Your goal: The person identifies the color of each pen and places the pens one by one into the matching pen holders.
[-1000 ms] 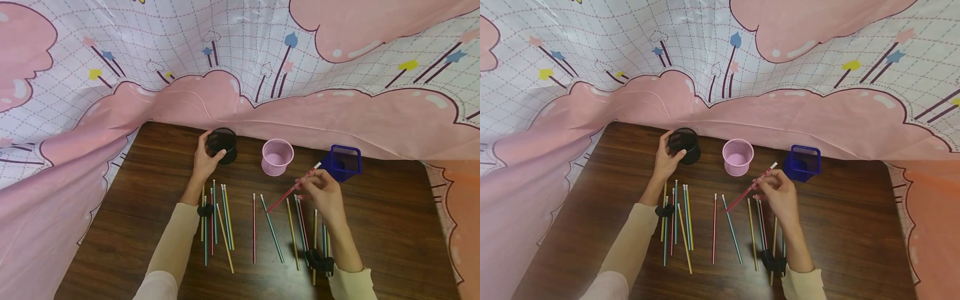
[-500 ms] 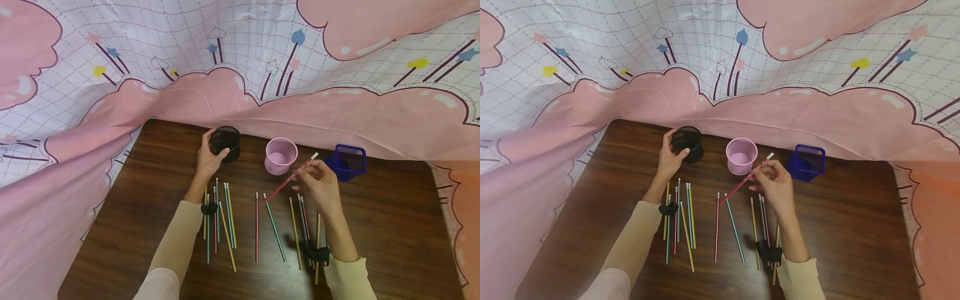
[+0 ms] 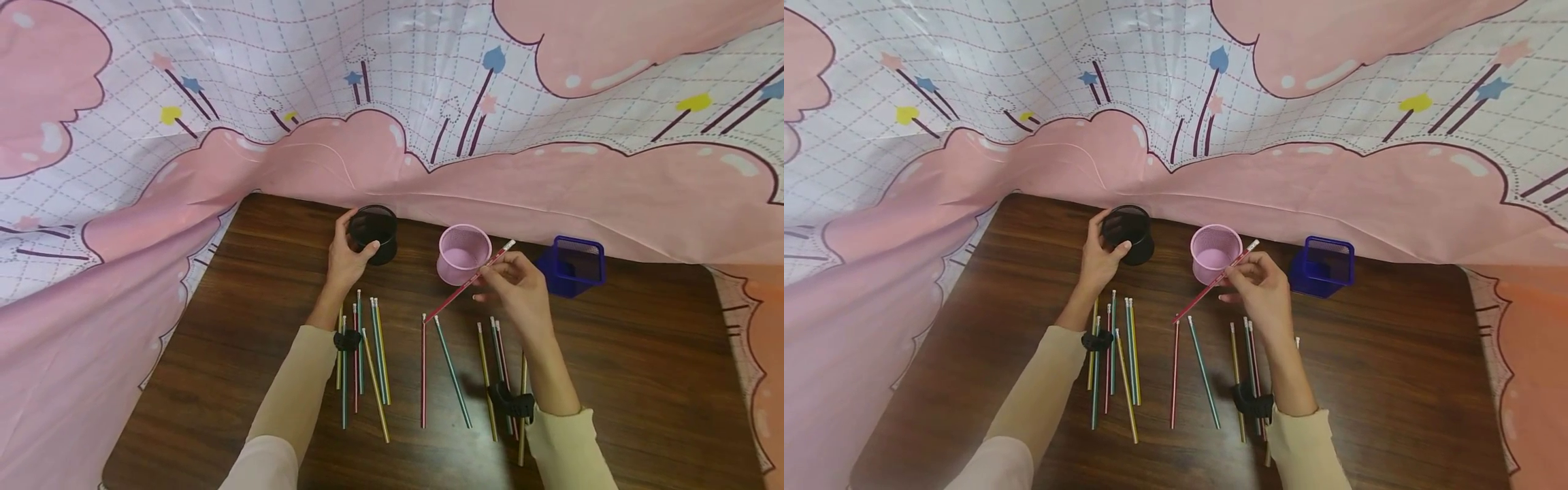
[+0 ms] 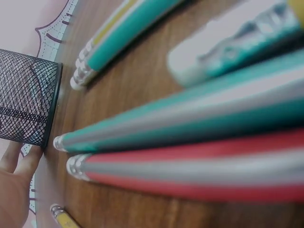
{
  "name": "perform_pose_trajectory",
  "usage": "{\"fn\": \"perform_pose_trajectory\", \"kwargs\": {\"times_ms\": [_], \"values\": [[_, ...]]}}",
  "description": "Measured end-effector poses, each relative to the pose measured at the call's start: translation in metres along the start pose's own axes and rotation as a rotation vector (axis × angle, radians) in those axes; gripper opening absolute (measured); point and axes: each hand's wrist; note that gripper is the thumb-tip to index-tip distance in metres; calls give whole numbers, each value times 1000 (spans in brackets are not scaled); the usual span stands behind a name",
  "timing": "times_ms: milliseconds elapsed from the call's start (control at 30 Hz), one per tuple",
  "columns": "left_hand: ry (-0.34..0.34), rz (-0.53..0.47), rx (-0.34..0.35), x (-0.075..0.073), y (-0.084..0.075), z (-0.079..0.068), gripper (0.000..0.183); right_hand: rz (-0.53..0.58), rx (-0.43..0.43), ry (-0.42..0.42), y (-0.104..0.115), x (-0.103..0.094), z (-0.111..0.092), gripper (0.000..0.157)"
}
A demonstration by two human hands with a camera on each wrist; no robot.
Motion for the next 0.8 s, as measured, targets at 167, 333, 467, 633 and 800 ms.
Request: {"fn": "perform_pose_trajectory", "kwargs": {"times_ms": [167,333,467,633,800], "values": [[-25,20,-19,3,16,3,78,22,-5,9,-1,7,3,20],[-28,38,-36,6,32,6,79,41,-5,10,2,13,6,19],[-35,30,-32,5,34,6,79,45,-2,12,4,19,8,19],[-47,46,-9,4,33,6,78,41,-11,5,7,26,9,18],[-27,55,-15,6,34,6,77,56,-12,1,10,31,11,17]]}}
Point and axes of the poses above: each hand's wrist, its own z-axis towards the middle knuckle, its own x-axis out of the palm, y = z × x, and after that the axes turned 12 degrees about -y, right-handed
